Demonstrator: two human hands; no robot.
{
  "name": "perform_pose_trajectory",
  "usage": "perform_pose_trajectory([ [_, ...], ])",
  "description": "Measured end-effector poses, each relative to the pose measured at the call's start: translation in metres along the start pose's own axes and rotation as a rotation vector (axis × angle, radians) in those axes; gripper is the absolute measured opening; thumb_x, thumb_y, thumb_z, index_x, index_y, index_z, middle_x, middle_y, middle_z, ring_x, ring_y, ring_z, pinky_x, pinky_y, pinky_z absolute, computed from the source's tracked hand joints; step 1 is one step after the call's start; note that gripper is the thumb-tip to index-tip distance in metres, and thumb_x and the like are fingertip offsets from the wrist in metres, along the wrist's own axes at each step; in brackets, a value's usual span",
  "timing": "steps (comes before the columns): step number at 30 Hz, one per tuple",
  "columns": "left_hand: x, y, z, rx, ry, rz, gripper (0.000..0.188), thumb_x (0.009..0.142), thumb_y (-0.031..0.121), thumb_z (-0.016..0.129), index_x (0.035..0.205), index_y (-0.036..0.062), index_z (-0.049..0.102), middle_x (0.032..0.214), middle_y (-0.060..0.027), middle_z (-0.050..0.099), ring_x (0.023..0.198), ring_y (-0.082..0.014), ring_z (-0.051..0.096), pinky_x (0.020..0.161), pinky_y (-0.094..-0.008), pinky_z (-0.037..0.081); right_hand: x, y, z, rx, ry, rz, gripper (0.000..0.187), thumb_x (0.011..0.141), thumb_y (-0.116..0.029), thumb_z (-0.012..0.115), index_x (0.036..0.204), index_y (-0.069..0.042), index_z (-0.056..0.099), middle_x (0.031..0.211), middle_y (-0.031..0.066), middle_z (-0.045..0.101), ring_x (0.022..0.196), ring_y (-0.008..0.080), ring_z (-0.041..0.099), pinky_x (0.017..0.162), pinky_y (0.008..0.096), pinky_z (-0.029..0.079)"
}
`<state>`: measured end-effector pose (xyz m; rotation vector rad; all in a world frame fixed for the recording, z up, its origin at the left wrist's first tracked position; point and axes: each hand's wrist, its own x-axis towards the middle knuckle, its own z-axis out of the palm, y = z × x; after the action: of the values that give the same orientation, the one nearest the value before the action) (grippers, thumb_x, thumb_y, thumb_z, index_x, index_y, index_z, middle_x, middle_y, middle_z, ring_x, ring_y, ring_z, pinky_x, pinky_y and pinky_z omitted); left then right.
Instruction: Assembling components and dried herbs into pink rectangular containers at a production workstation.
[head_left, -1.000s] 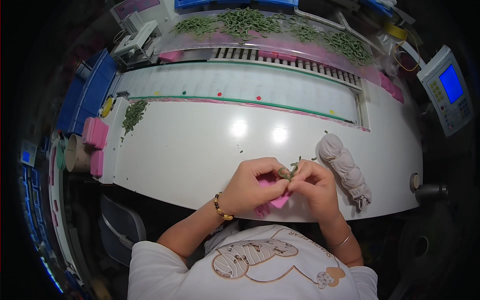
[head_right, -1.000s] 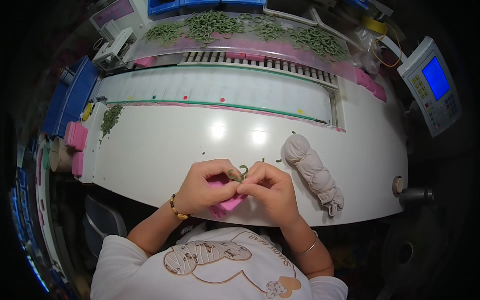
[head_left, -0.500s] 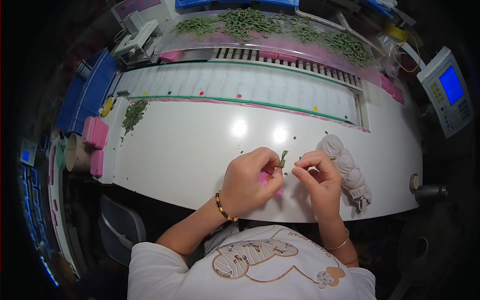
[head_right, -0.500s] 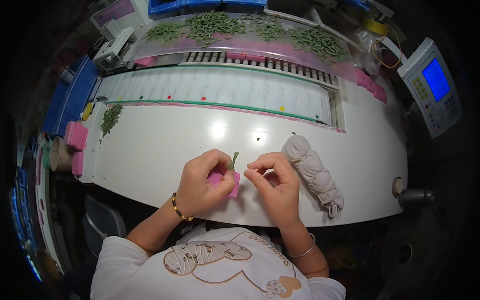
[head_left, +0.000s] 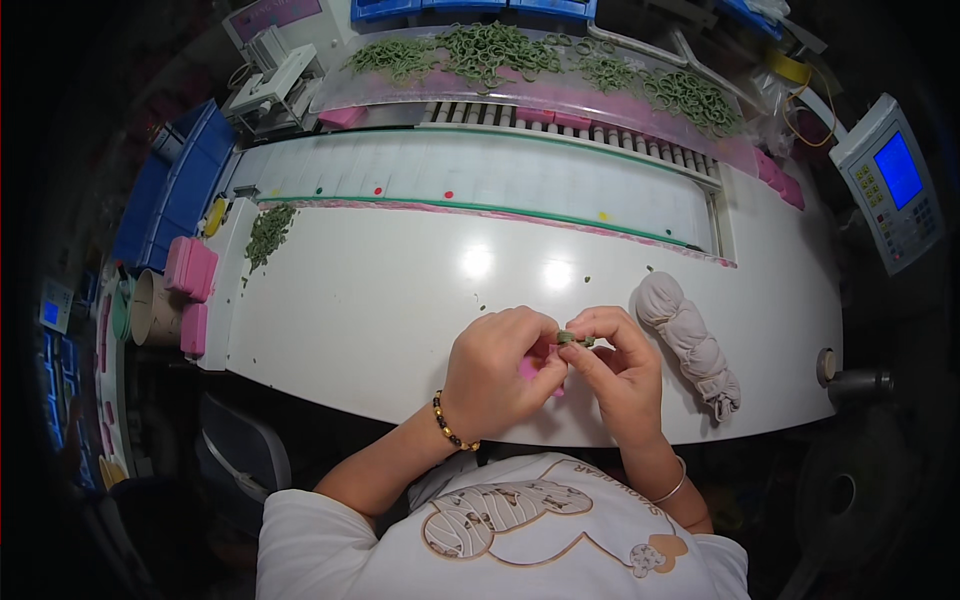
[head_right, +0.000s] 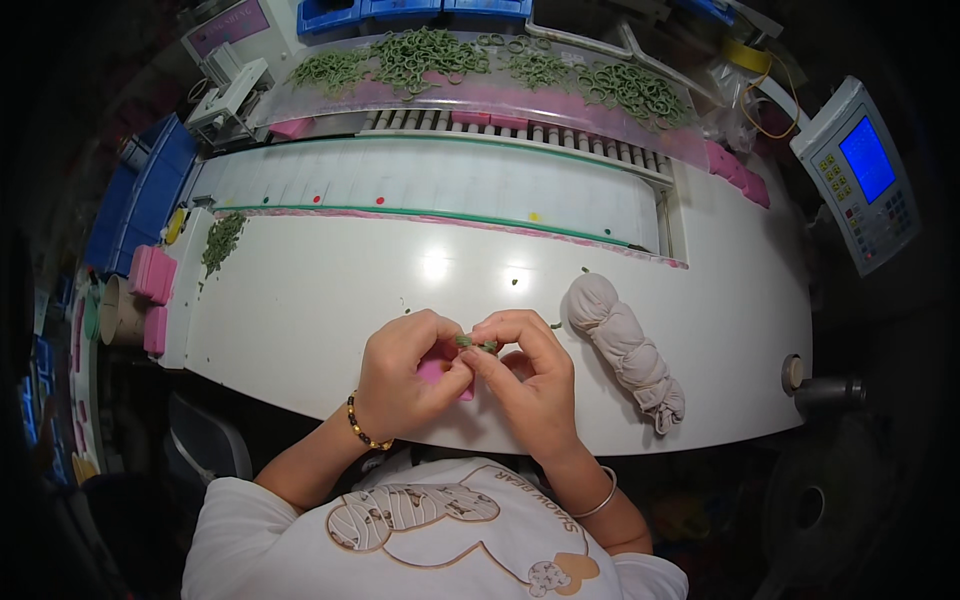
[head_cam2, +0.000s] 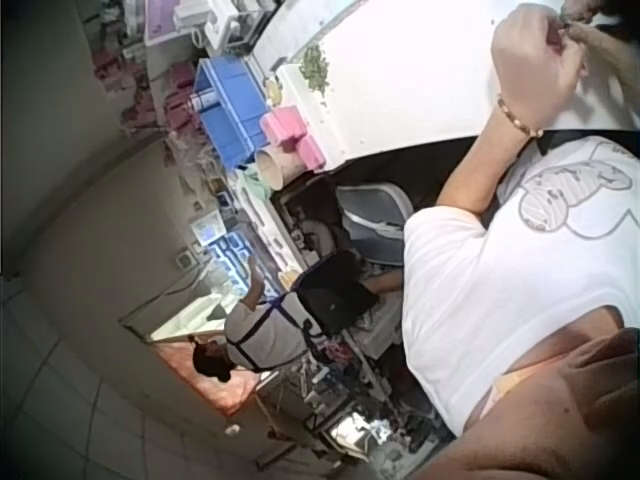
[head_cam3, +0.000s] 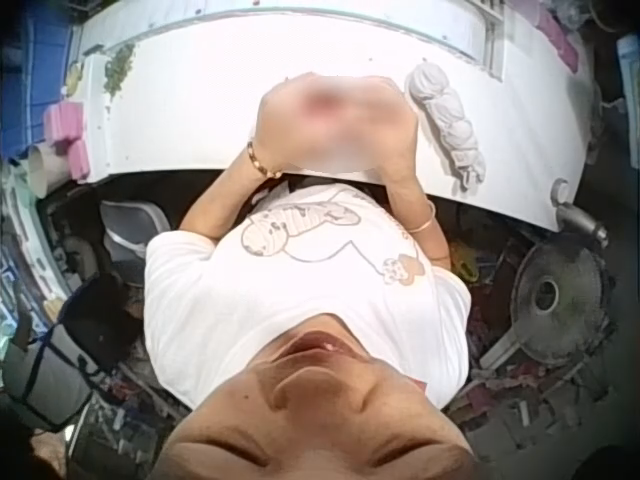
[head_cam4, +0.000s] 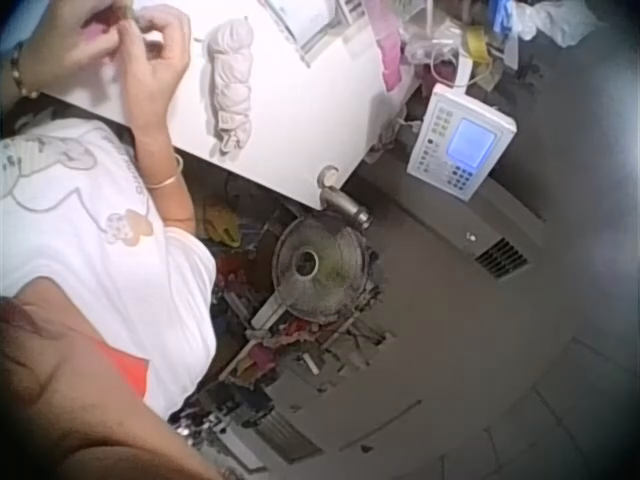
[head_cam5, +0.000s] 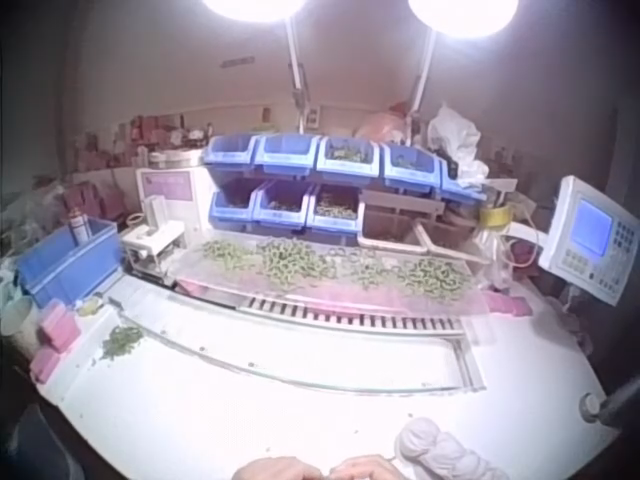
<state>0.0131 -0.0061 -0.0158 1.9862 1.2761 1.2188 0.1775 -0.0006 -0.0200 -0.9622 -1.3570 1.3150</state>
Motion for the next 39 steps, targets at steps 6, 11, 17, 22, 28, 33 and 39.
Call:
perform_pose_trajectory([
  [6, -0.001, -0.001, 0.000, -0.119, 0.026, -0.062, 0.016, 0.077, 0.003, 0.068, 0.092, 0.0010, 0.064, 0.079, -0.0099, 0.066, 0.069, -0.0189, 0.066, 0.063, -0.0285, 0.052, 0.000, 0.003, -0.004, -0.033, -0.003, -0.080, 0.018, 0.082, 0.005, 0.068, 0.097, -0.004, 0.067, 0.104, 0.0058, 0.058, 0.088, 0.0075, 0.059, 0.061, 0.0176, 0.047],
  [11, -0.001, -0.003, -0.002, -0.182, -0.009, -0.049, 0.015, 0.078, 0.001, 0.065, 0.093, 0.0016, 0.067, 0.081, -0.0097, 0.066, 0.070, -0.0189, 0.065, 0.064, -0.0279, 0.052, -0.001, 0.002, -0.008, 0.008, -0.037, -0.085, 0.019, 0.082, 0.007, 0.067, 0.098, -0.003, 0.066, 0.107, 0.0064, 0.056, 0.094, 0.0090, 0.058, 0.067, 0.0195, 0.049],
  [17, 0.002, -0.004, -0.005, -0.102, 0.012, 0.024, 0.011, 0.077, -0.001, 0.068, 0.088, 0.0022, 0.067, 0.078, -0.0091, 0.066, 0.068, -0.0192, 0.064, 0.062, -0.0284, 0.050, 0.001, 0.005, -0.014, 0.099, -0.078, -0.023, 0.020, 0.083, 0.010, 0.064, 0.098, -0.003, 0.066, 0.110, 0.0069, 0.054, 0.099, 0.0106, 0.057, 0.075, 0.0221, 0.052],
  [22, 0.003, -0.004, -0.007, -0.093, 0.008, 0.019, 0.010, 0.077, -0.001, 0.069, 0.086, 0.0022, 0.067, 0.078, -0.0091, 0.066, 0.068, -0.0194, 0.064, 0.061, -0.0285, 0.050, 0.003, 0.007, -0.014, 0.135, -0.089, -0.005, 0.019, 0.083, 0.010, 0.063, 0.097, -0.003, 0.066, 0.110, 0.0070, 0.054, 0.099, 0.0108, 0.057, 0.075, 0.0226, 0.052],
  [28, 0.008, -0.002, -0.012, -0.141, -0.039, -0.066, 0.009, 0.079, 0.001, 0.068, 0.088, 0.0008, 0.069, 0.079, -0.0095, 0.066, 0.070, -0.0172, 0.065, 0.064, -0.0275, 0.051, 0.004, 0.001, -0.015, 0.043, -0.084, 0.000, 0.029, 0.081, 0.009, 0.065, 0.107, -0.004, 0.064, 0.111, 0.0058, 0.056, 0.095, 0.0094, 0.056, 0.071, 0.0195, 0.050],
  [33, 0.044, -0.021, -0.042, -0.084, -0.072, -0.192, 0.010, 0.083, 0.006, 0.068, 0.087, -0.0038, 0.068, 0.081, -0.0080, 0.068, 0.075, -0.0120, 0.065, 0.068, -0.0255, 0.052, 0.002, 0.003, -0.020, 0.038, 0.094, 0.101, 0.046, 0.077, 0.008, 0.069, 0.120, -0.002, 0.057, 0.114, 0.0073, 0.057, 0.088, 0.0074, 0.053, 0.067, 0.0175, 0.049],
  [39, 0.170, -0.051, -0.091, 0.168, -0.018, -0.240, 0.017, 0.085, 0.013, 0.063, 0.088, -0.0024, 0.070, 0.074, -0.0090, 0.069, 0.064, -0.0148, 0.067, 0.062, -0.0288, 0.054, 0.001, 0.007, -0.021, 0.011, 0.068, 0.107, 0.042, 0.078, 0.007, 0.069, 0.118, -0.002, 0.059, 0.112, 0.0072, 0.058, 0.087, 0.0061, 0.053, 0.062, 0.0172, 0.046],
])
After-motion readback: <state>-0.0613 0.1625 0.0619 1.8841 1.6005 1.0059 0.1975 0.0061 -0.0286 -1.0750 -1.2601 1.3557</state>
